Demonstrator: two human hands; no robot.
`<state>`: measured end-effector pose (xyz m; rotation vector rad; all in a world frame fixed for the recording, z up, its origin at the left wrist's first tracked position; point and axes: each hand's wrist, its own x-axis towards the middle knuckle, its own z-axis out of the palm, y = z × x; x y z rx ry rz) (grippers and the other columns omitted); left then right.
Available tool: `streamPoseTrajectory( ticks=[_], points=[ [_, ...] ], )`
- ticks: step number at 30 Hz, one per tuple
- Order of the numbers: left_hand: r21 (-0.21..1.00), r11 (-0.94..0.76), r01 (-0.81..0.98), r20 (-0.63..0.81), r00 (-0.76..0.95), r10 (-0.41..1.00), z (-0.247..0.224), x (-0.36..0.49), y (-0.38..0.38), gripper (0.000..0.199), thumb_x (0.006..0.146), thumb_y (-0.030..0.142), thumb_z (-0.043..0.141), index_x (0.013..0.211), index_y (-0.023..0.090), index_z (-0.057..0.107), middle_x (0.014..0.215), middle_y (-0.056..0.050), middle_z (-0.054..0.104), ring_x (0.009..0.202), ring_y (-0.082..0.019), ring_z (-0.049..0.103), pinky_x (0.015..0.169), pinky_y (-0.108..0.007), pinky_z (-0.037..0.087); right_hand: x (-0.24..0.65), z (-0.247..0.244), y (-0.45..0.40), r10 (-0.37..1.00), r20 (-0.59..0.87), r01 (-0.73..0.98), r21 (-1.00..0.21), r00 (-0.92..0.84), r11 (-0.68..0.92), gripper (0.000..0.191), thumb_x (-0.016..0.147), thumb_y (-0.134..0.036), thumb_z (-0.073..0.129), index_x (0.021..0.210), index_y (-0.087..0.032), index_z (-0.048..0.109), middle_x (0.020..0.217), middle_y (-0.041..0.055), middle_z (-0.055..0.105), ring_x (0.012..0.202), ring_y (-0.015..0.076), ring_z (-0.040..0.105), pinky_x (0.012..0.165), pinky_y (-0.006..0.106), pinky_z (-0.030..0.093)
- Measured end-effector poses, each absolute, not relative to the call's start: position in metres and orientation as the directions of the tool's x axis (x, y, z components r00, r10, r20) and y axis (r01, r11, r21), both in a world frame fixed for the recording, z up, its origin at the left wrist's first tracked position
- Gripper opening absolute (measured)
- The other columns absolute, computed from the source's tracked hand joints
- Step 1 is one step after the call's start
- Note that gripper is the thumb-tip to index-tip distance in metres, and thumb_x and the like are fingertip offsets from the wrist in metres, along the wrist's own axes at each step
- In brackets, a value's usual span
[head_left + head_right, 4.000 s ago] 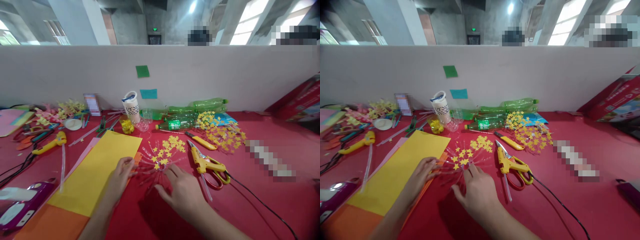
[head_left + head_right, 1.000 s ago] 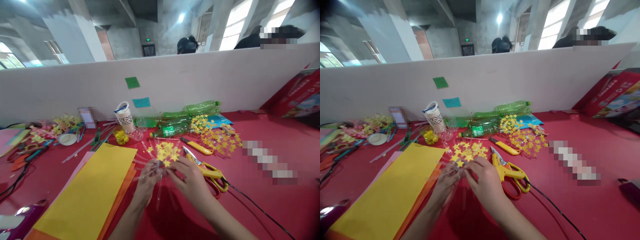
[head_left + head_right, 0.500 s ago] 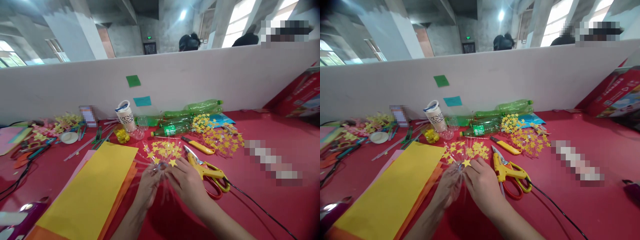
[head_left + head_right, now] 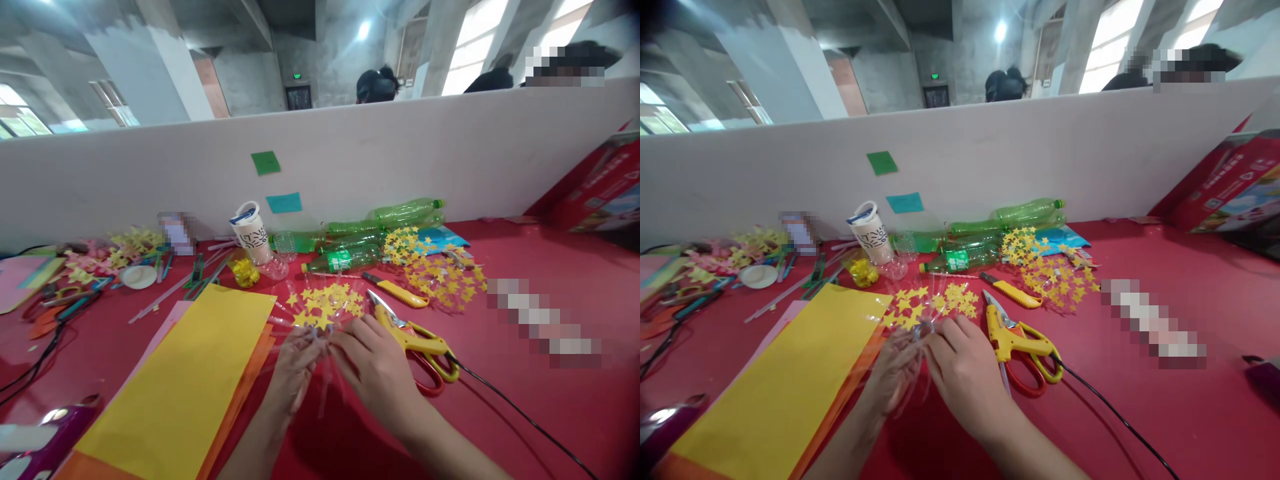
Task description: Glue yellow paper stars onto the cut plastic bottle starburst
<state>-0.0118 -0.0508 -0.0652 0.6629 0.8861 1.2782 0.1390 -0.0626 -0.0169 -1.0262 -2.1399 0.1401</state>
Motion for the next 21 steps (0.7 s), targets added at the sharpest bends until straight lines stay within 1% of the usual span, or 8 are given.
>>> streamPoseTrajectory(
  ticks=[3,6,9,12,16,18,21],
  points=[
    [0.837,0.189,-0.514,-0.183,0.064,0.981,-0.063,-0.01,-0.053,0.02,0.063,0.017,0.078,0.075,0.014,0.063,0.068,-0.001,0.064,0.062,-0.011,0.059,0.059,-0.02,0.046,0.138,-0.018,-0.062,0.717,0.572,0.641,-0.386,-0.398,0.664,0.017,0.093,-0.017,0.047,0.088,-0.016,0.064,0.08,0.0054,0.059,0.073,0.0186,0.047,0.067,0.032,0.039],
    [0.839,0.193,-0.51,-0.178,0.077,0.981,-0.058,-0.009,-0.055,0.017,0.064,0.018,0.078,0.073,0.013,0.064,0.068,-0.002,0.064,0.062,-0.011,0.059,0.06,-0.02,0.046,0.138,-0.017,-0.063,0.713,0.583,0.649,-0.376,-0.389,0.661,0.018,0.093,-0.016,0.047,0.085,-0.016,0.063,0.079,0.0052,0.059,0.073,0.0183,0.047,0.066,0.032,0.039],
    [0.839,0.21,-0.501,-0.194,0.086,0.977,-0.055,-0.01,-0.055,0.016,0.065,0.019,0.077,0.073,0.012,0.065,0.065,-0.001,0.063,0.058,-0.011,0.058,0.06,-0.022,0.046,0.138,-0.013,-0.066,0.705,0.594,0.655,-0.361,-0.388,0.664,0.017,0.092,-0.015,0.048,0.086,-0.015,0.063,0.078,0.0054,0.059,0.073,0.0185,0.047,0.067,0.033,0.04],
    [0.839,0.219,-0.498,-0.212,0.072,0.975,-0.054,-0.012,-0.053,0.018,0.064,0.02,0.078,0.072,0.014,0.064,0.06,0.0,0.061,0.055,-0.011,0.057,0.058,-0.023,0.046,0.14,-0.009,-0.069,0.711,0.595,0.638,-0.392,-0.374,0.663,0.012,0.089,-0.015,0.051,0.087,-0.015,0.064,0.081,0.006,0.06,0.076,0.019,0.048,0.07,0.034,0.04],
    [0.836,0.209,-0.507,-0.223,0.033,0.974,-0.052,-0.011,-0.051,0.025,0.058,0.021,0.082,0.072,0.017,0.062,0.063,0.0,0.064,0.063,-0.015,0.062,0.065,-0.026,0.048,0.14,-0.001,-0.074,0.714,0.631,0.612,-0.444,-0.305,0.654,0.01,0.086,-0.014,0.056,0.092,-0.017,0.064,0.084,0.0054,0.061,0.079,0.0193,0.05,0.075,0.037,0.04],
    [0.835,0.205,-0.511,-0.22,0.031,0.975,-0.051,-0.01,-0.051,0.027,0.057,0.021,0.082,0.075,0.018,0.062,0.069,-0.001,0.067,0.07,-0.017,0.064,0.069,-0.027,0.048,0.139,0.001,-0.077,0.678,0.679,0.605,-0.423,-0.281,0.675,0.011,0.085,-0.013,0.057,0.092,-0.018,0.064,0.082,0.004,0.062,0.078,0.0187,0.05,0.078,0.039,0.038],
    [0.834,0.21,-0.511,-0.212,0.055,0.976,-0.048,-0.008,-0.052,0.024,0.062,0.021,0.079,0.079,0.017,0.064,0.076,-0.004,0.07,0.077,-0.019,0.066,0.073,-0.028,0.048,0.137,0.001,-0.082,0.602,0.745,0.583,-0.364,-0.286,0.727,0.015,0.082,-0.012,0.06,0.095,-0.019,0.064,0.08,0.0029,0.063,0.073,0.0169,0.049,0.079,0.039,0.037]
  ],
)
